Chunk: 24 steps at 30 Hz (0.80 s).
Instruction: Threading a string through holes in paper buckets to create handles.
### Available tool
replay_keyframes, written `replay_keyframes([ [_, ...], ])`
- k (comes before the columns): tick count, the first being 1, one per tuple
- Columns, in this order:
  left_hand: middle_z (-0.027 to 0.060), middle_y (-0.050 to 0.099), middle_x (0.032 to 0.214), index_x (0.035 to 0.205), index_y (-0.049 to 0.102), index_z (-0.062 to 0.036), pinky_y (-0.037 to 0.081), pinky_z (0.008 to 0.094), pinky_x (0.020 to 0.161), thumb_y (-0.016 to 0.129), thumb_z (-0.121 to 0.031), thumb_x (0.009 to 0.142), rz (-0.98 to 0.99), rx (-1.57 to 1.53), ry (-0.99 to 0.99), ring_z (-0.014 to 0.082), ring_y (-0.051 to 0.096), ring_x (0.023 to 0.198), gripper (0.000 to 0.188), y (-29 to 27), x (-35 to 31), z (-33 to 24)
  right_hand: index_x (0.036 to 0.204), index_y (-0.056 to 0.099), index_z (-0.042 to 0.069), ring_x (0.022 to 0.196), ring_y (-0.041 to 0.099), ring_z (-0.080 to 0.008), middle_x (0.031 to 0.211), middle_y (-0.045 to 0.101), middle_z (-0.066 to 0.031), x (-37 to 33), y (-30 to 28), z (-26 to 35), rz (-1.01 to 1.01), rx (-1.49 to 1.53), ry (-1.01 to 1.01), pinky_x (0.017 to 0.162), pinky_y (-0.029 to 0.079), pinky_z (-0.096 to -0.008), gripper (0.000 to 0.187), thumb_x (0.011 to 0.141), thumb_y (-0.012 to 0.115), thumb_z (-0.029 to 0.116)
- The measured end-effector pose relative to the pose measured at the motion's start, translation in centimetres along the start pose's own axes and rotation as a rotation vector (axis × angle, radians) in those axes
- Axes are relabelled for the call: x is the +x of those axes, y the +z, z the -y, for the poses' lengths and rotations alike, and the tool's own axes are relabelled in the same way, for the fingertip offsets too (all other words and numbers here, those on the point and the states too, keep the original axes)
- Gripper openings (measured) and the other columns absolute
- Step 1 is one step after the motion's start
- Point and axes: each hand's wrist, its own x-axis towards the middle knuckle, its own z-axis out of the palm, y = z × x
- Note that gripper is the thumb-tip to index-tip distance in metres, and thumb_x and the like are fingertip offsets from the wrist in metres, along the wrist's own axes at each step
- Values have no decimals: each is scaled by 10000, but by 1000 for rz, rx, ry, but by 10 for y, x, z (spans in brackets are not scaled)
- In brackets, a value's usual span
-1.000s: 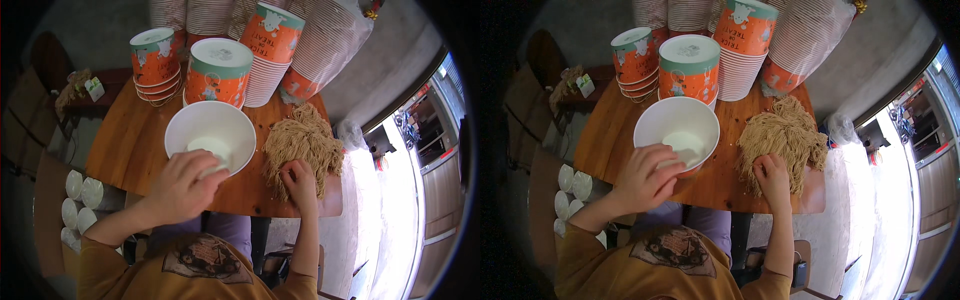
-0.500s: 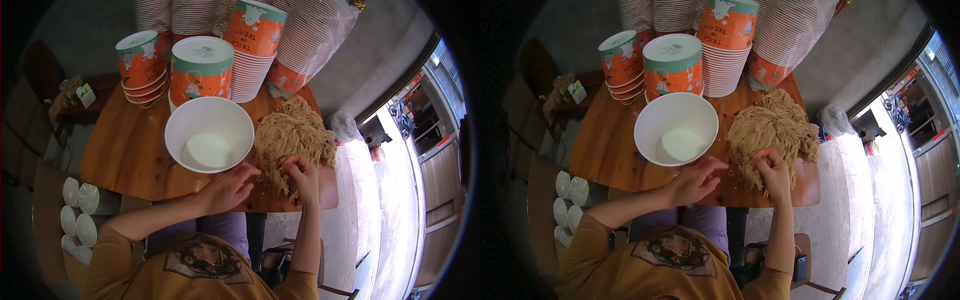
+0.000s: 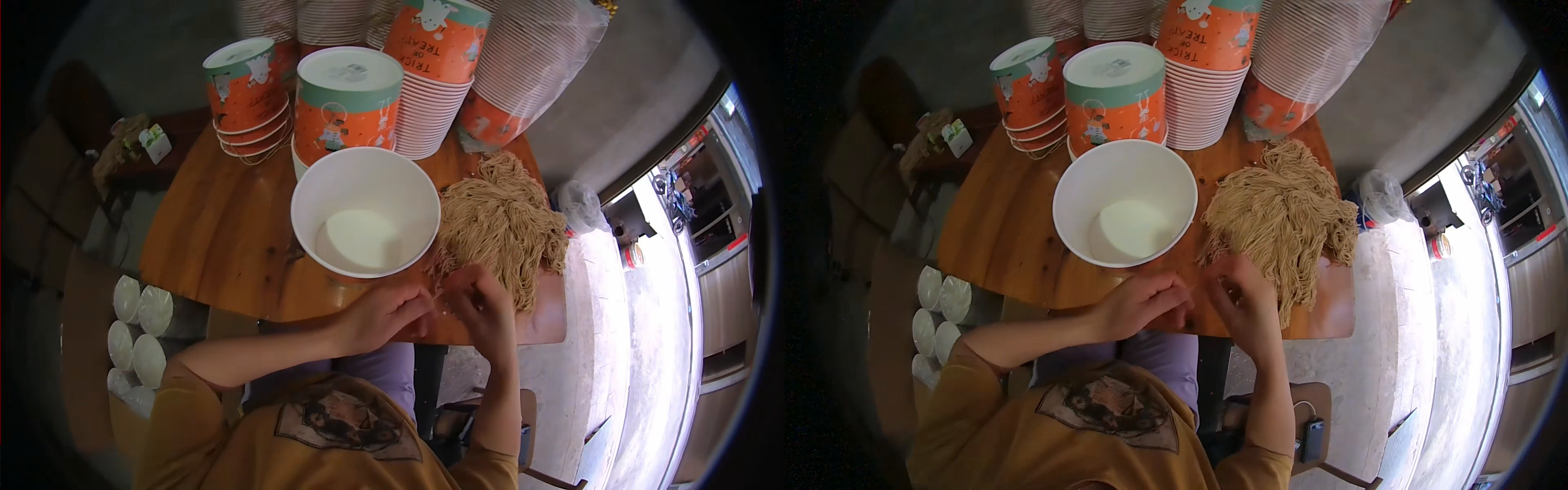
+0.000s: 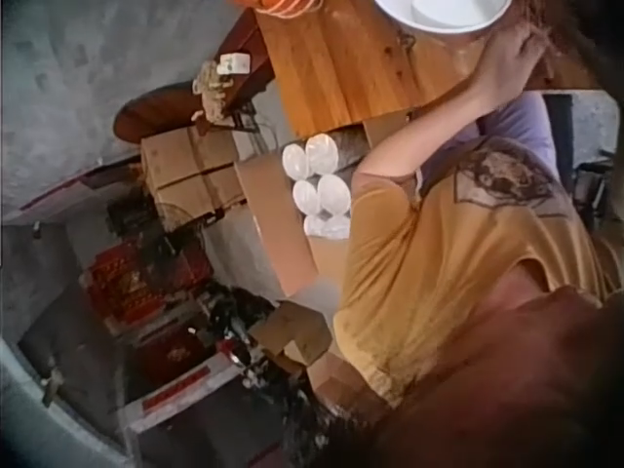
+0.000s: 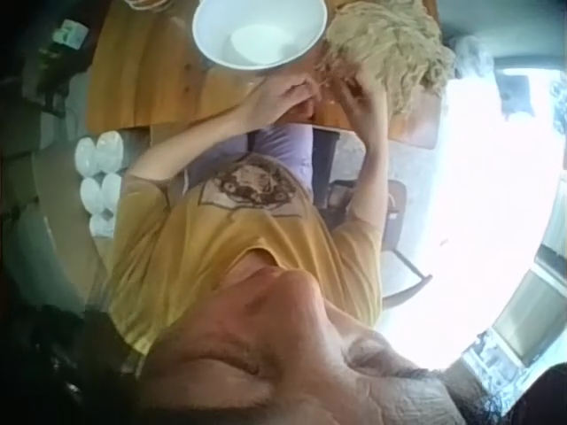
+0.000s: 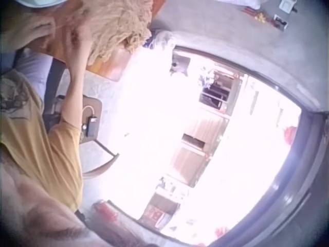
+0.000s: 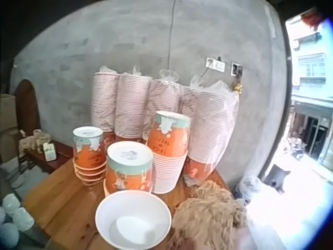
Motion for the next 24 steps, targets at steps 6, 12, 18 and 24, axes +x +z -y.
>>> replay_keyframes([
  [6,45,536,566,914,582,-28,422,294,522,485,-282,1004,-14,196,-190,131,532,513,287,-18,-43,-15,981,619,39,742,630,-248,822,612,-86,-15,38,33,199,-226,-186,637,509,-353,165,834,684,73],
  [12,40,537,563,878,600,-46,416,311,503,552,-293,972,-83,327,-137,166,525,488,269,-34,-69,-41,875,636,62,655,556,-264,722,549,-67,-28,55,42,93,-454,-423,562,462,-368,176,721,718,38],
  [18,76,578,746,897,598,-46,456,379,601,682,-193,846,-271,817,594,258,582,685,177,-49,-43,-58,870,674,85,531,505,-163,640,563,-9,-33,56,44,-183,-382,-430,466,397,-289,191,714,699,-23],
  [24,114,560,881,1007,570,-38,471,425,708,669,-118,805,-243,952,462,311,583,809,239,-49,-19,-60,874,630,73,506,509,-191,609,545,-27,-32,59,45,-343,-391,-244,488,425,-300,157,750,699,3],
])
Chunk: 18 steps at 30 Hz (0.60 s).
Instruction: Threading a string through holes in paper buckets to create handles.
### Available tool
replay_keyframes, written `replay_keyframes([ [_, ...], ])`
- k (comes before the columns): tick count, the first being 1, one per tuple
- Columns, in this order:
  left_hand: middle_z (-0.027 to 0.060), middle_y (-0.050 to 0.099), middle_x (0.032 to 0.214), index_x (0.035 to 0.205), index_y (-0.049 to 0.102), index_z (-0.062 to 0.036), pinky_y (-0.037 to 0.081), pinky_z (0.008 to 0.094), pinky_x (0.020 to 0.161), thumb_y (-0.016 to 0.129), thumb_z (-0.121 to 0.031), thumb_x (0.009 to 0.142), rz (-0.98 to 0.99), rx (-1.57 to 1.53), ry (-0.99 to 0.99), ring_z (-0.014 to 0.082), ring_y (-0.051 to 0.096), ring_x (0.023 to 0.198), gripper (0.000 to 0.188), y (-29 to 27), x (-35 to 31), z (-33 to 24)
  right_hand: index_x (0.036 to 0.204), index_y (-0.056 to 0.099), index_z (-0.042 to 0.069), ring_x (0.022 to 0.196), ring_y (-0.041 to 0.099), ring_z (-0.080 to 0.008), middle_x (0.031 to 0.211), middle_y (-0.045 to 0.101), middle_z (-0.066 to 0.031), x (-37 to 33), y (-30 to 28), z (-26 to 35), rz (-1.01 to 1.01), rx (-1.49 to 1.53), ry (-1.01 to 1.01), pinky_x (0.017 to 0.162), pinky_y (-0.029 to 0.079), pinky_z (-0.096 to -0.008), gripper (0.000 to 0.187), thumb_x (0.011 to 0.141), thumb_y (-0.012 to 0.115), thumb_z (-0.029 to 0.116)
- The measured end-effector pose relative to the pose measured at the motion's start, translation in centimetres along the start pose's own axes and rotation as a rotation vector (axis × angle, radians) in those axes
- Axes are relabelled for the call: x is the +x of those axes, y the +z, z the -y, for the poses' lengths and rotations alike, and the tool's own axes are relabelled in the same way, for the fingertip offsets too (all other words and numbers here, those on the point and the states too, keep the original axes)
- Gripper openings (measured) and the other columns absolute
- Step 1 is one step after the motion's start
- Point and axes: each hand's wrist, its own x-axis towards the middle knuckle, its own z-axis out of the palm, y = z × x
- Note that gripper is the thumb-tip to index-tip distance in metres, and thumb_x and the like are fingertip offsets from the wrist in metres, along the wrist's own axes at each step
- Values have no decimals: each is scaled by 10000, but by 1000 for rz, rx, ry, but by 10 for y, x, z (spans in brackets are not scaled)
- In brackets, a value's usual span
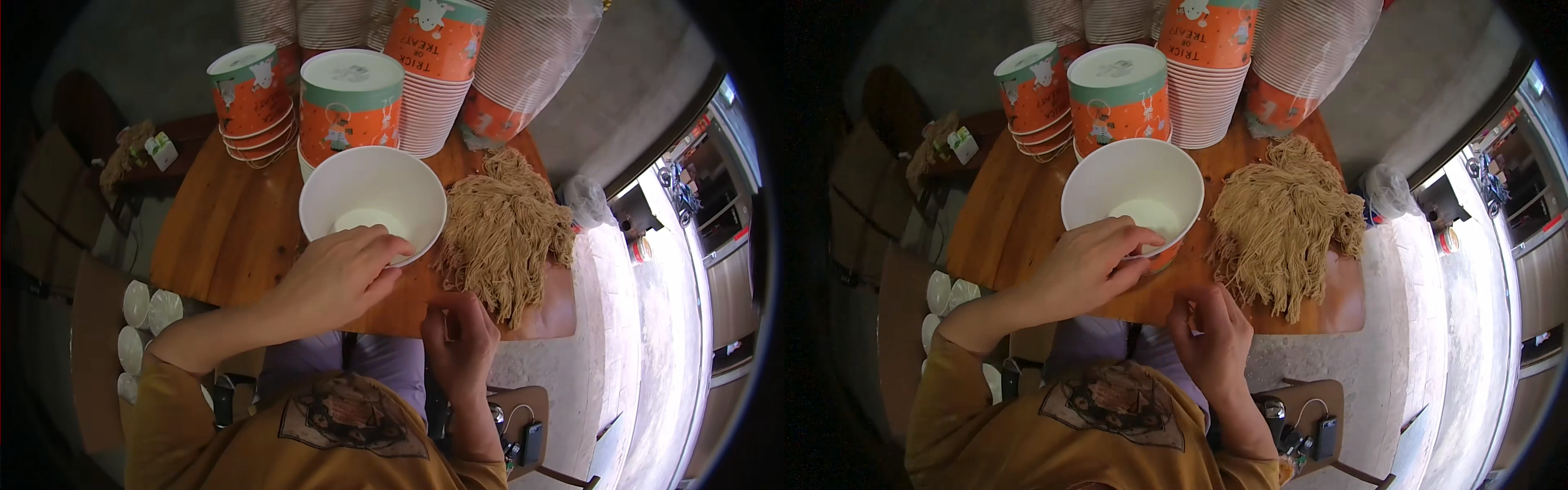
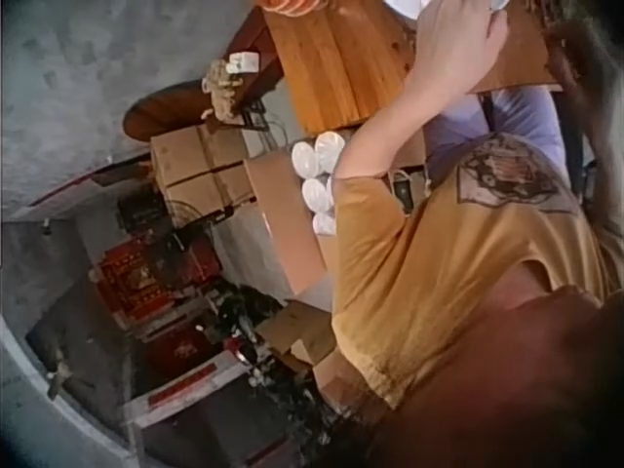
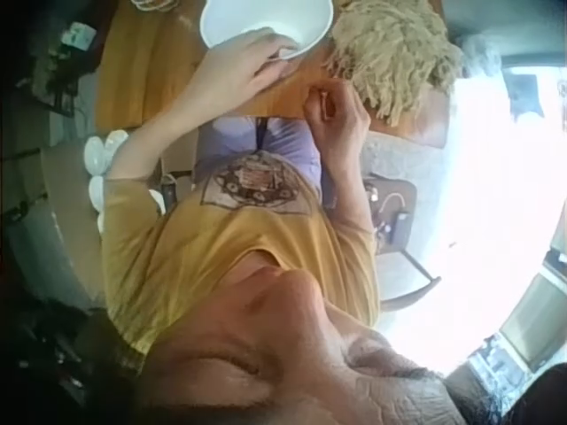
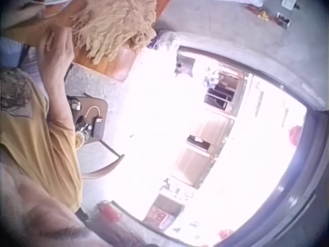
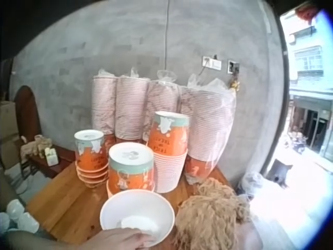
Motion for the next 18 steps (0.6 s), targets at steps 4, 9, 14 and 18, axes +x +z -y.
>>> replay_keyframes([
  [4,107,561,864,1081,582,-58,493,400,704,575,-20,794,72,-88,-148,300,595,795,289,-19,-9,0,890,645,82,500,488,-170,597,523,-35,3,5,5,12,76,80,479,411,-289,158,763,724,30],
  [9,68,540,881,1171,614,-54,467,271,637,520,33,802,66,-234,-302,157,579,771,391,-48,-25,0,916,665,104,503,479,-181,612,511,-32,17,27,12,-6,56,-150,490,412,-297,199,746,741,33],
  [14,90,577,893,1131,612,-45,512,302,667,515,17,791,-13,-211,-403,188,621,771,359,-65,-39,-4,887,664,82,517,504,-181,649,518,-39,20,47,36,-27,54,-314,477,415,-303,187,734,736,3],
  [18,83,583,904,1140,607,-38,519,287,667,540,-10,827,-64,-236,-392,169,635,768,322,-67,-47,2,870,644,93,533,548,-222,631,543,-45,25,56,41,-43,44,-342,487,446,-335,194,718,736,13],
])
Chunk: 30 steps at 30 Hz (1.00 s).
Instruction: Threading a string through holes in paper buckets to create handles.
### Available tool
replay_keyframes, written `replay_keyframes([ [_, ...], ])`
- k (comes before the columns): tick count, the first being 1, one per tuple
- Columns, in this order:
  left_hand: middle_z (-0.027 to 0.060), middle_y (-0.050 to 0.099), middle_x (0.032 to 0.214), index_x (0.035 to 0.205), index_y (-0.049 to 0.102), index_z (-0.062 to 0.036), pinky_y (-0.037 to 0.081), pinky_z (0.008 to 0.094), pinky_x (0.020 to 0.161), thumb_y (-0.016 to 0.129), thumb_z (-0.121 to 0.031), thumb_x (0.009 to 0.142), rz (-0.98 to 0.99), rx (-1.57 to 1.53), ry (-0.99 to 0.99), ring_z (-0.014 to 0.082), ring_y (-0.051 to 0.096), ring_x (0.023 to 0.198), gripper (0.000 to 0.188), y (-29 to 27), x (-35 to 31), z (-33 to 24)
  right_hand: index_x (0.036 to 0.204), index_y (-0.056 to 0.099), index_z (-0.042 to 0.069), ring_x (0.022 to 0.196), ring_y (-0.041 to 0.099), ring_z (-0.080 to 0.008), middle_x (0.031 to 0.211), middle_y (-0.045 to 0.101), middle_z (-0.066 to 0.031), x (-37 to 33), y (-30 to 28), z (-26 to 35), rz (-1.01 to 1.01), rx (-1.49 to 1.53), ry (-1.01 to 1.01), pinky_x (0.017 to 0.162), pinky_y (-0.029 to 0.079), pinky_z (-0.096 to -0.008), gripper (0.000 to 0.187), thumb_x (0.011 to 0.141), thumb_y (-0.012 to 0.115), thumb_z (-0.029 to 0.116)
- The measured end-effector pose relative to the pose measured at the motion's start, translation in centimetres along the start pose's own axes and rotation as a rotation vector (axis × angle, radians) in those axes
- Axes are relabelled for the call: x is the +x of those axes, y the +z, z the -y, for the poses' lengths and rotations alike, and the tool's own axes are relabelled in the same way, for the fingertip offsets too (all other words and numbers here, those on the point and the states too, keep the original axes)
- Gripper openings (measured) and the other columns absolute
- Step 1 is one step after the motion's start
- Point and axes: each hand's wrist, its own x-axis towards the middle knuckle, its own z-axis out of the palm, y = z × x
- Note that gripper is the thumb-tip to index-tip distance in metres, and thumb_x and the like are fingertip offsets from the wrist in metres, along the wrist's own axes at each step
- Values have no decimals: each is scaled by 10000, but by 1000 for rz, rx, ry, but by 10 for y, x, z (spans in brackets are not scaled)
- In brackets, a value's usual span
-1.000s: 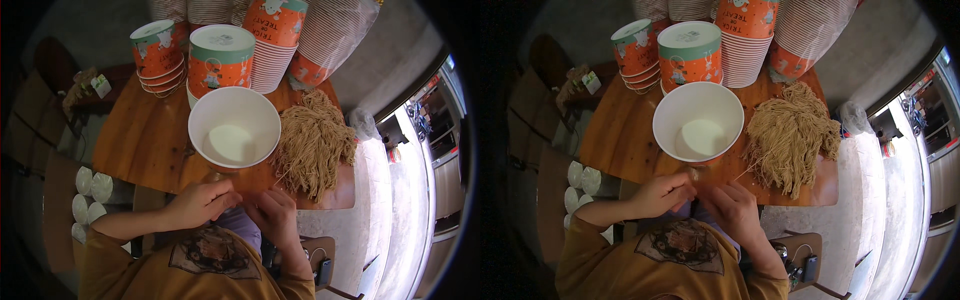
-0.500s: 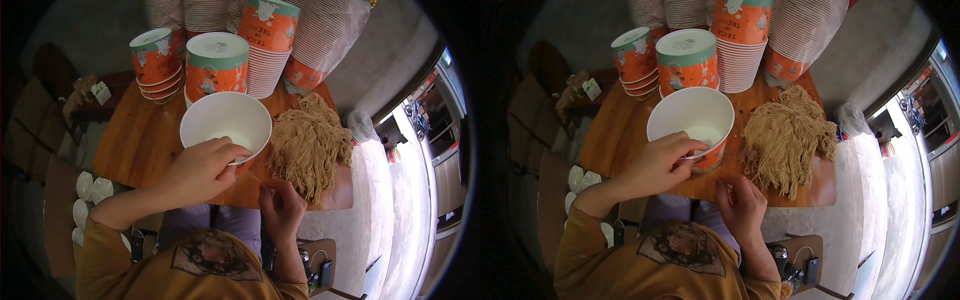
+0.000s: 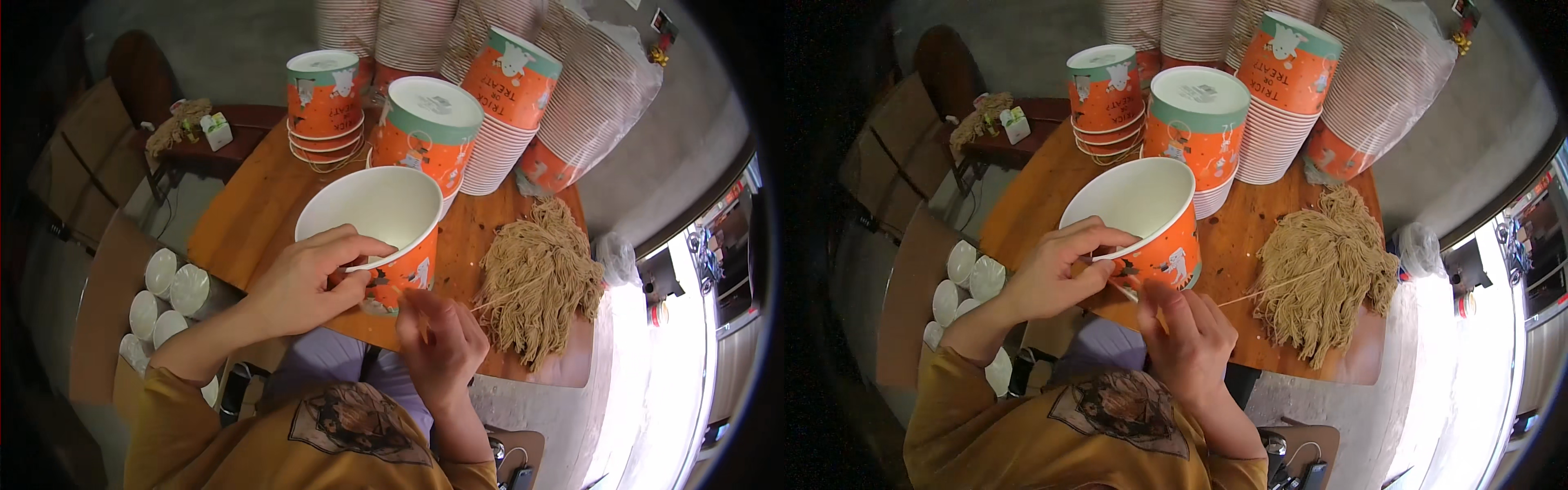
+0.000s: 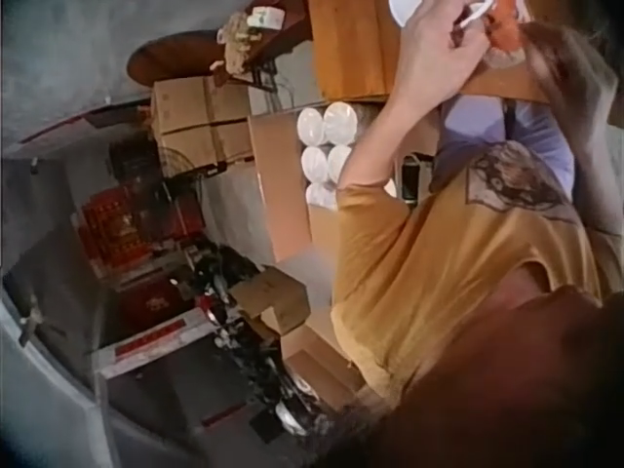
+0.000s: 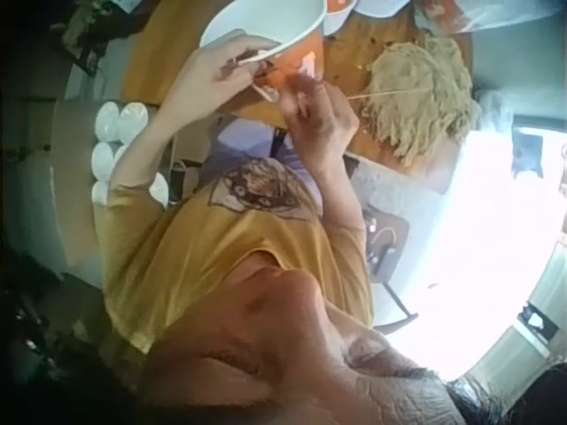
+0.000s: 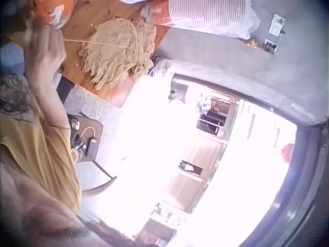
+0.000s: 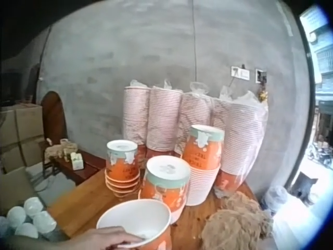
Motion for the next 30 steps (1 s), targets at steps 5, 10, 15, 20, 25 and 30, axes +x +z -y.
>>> replay_keyframes([
  [5,80,588,910,1145,610,-41,518,288,658,568,-36,847,-1,-38,15,169,633,758,301,-3,-2,5,879,652,97,494,536,-203,601,562,-30,5,9,0,-42,-65,-17,470,444,-319,208,709,744,20],
  [10,82,579,928,1153,603,3,537,267,731,544,21,859,32,-34,-13,148,631,841,300,-3,-3,4,880,655,110,488,537,-187,601,566,-19,6,16,-1,-64,-170,-94,464,447,-305,232,685,740,19],
  [15,86,583,928,1160,596,5,559,277,718,546,36,854,23,-23,20,153,648,832,312,3,-3,6,847,640,128,486,538,-181,600,556,-7,8,18,1,-64,-200,-86,460,446,-301,211,675,721,37],
  [20,90,596,938,1167,597,0,558,280,707,559,35,846,5,39,58,163,650,823,326,7,-3,6,834,630,127,501,550,-189,603,555,-11,10,15,5,-22,-196,-43,468,450,-309,184,688,710,47],
  [25,94,608,942,1175,601,-15,538,289,685,579,20,831,-8,56,89,185,646,813,346,9,-2,5,840,629,125,515,563,-196,607,560,-15,9,14,5,-10,-200,-11,479,455,-312,180,694,705,52],
  [30,95,608,932,1170,603,-19,528,292,681,586,8,826,-4,97,103,188,643,807,346,10,-1,2,855,625,118,520,576,-194,611,575,-19,8,12,5,19,-209,27,482,459,-319,184,702,707,57],
])
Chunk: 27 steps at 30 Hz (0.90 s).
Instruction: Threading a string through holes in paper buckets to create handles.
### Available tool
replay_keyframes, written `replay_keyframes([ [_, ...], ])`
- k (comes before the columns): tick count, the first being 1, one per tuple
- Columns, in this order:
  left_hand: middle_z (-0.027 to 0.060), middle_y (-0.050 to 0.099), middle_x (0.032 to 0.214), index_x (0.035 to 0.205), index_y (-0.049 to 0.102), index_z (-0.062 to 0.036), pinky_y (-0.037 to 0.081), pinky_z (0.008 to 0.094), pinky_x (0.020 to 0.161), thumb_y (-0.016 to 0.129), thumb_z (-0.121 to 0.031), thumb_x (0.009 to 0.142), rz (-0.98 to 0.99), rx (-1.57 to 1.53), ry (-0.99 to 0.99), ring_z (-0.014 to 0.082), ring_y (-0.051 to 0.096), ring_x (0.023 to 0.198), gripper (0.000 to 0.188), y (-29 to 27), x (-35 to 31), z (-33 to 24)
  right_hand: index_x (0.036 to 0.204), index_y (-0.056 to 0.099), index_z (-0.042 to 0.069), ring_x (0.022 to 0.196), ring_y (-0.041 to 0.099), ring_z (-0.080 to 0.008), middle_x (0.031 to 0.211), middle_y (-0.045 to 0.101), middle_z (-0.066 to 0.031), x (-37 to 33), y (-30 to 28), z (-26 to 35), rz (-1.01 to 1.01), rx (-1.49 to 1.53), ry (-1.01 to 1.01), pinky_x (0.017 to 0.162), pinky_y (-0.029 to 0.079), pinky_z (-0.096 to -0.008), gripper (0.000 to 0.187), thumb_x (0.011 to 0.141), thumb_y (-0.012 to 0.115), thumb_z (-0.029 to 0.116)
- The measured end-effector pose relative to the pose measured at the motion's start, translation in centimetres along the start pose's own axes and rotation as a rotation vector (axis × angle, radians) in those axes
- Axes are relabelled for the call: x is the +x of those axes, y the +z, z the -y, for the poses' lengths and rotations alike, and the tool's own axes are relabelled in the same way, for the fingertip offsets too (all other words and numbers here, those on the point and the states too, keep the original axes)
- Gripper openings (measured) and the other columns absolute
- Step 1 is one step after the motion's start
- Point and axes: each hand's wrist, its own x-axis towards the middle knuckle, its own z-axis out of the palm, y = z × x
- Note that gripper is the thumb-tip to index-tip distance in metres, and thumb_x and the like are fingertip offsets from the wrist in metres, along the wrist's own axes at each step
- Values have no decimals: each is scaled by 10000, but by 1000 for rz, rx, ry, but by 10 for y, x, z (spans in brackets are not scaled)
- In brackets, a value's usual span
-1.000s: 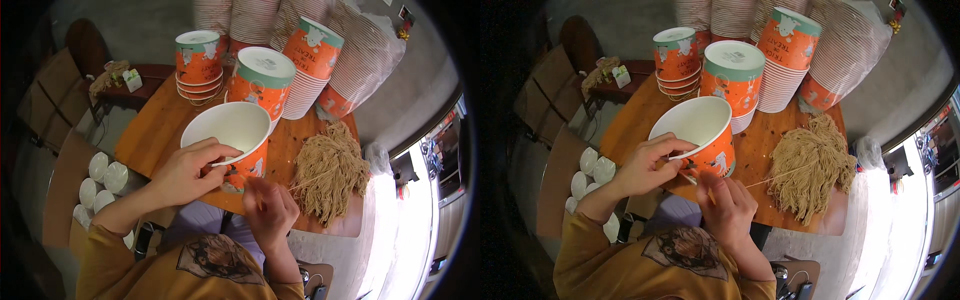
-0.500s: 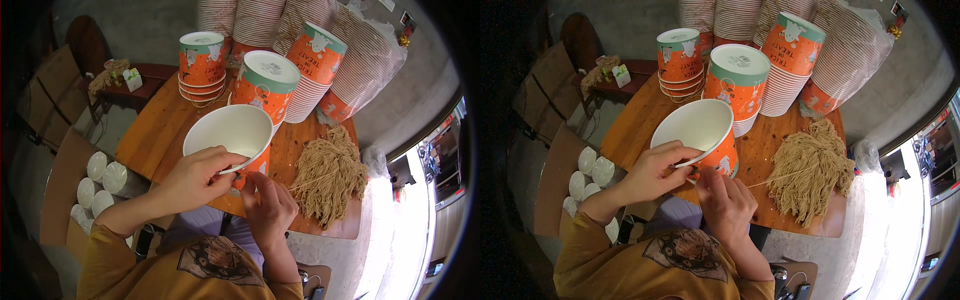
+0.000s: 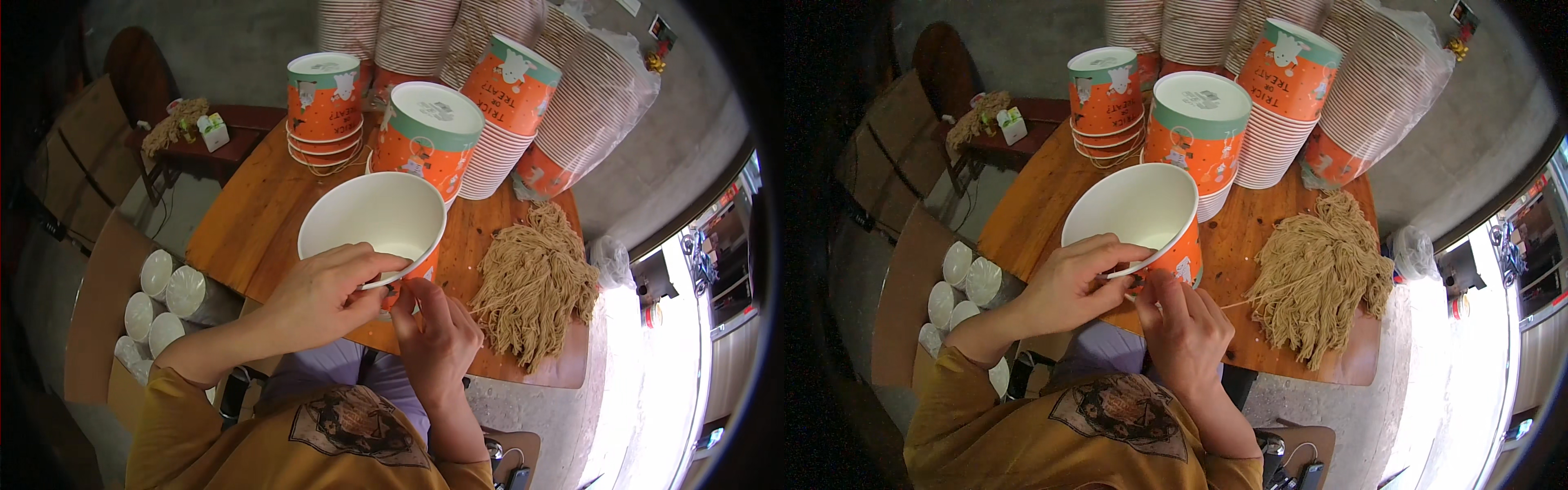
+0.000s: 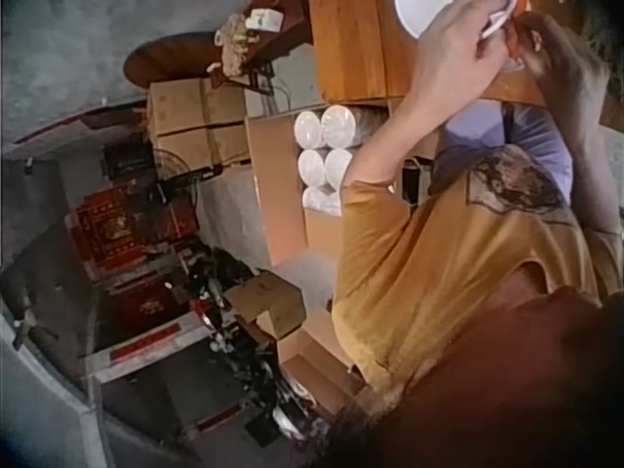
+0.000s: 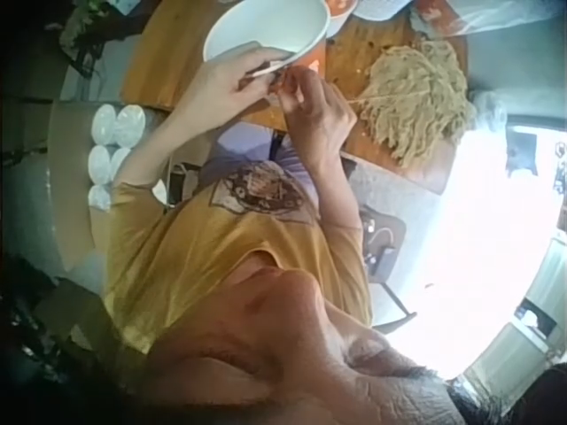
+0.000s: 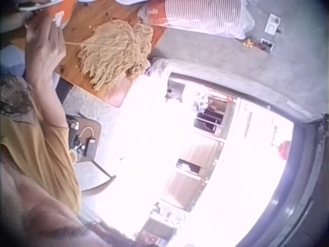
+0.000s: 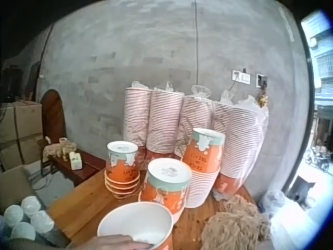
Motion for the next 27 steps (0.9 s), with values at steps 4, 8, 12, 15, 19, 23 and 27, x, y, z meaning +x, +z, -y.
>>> replay_keyframes([
  [4,95,604,923,1161,607,-21,521,294,669,591,-16,835,31,19,-5,185,639,806,326,1,2,-2,858,624,107,524,584,-194,611,582,-25,-1,-1,-2,-9,10,33,487,464,-320,174,715,710,57],
  [8,93,599,915,1151,611,-21,515,292,692,567,-45,885,91,-38,-67,190,636,801,272,2,5,-7,869,622,93,532,590,-195,616,591,-32,-4,-2,-6,-2,-14,53,494,470,-319,162,737,708,53],
  [12,66,619,926,1124,607,-6,495,276,749,525,-94,952,144,-233,-65,136,614,818,210,9,15,6,881,617,92,544,595,-197,620,590,-42,-8,-2,-9,-15,-43,75,496,469,-328,152,763,707,62],
  [15,89,642,922,1061,606,-1,486,300,767,532,-138,951,308,-357,-226,167,618,841,191,10,35,6,884,610,96,555,599,-202,627,589,-51,-13,-2,-15,-23,-80,112,497,467,-336,143,781,706,70],
  [19,117,662,919,1007,595,3,487,322,761,550,-187,937,433,-342,-276,204,631,864,207,22,50,17,885,605,96,560,603,-215,633,590,-61,-15,-3,-20,-12,-85,138,501,468,-345,129,800,701,83],
  [23,142,661,928,1001,572,7,489,345,753,528,-163,935,445,-276,-244,259,637,876,188,35,56,14,881,596,75,503,561,-246,595,558,-94,-19,-4,-28,-2,11,197,487,435,-338,96,834,679,66],
  [27,178,622,915,948,522,7,481,414,742,524,-99,892,372,96,-54,352,610,877,119,36,54,9,951,569,95,504,575,-239,586,555,-72,-19,-15,-39,210,61,315,477,448,-350,139,857,669,114],
])
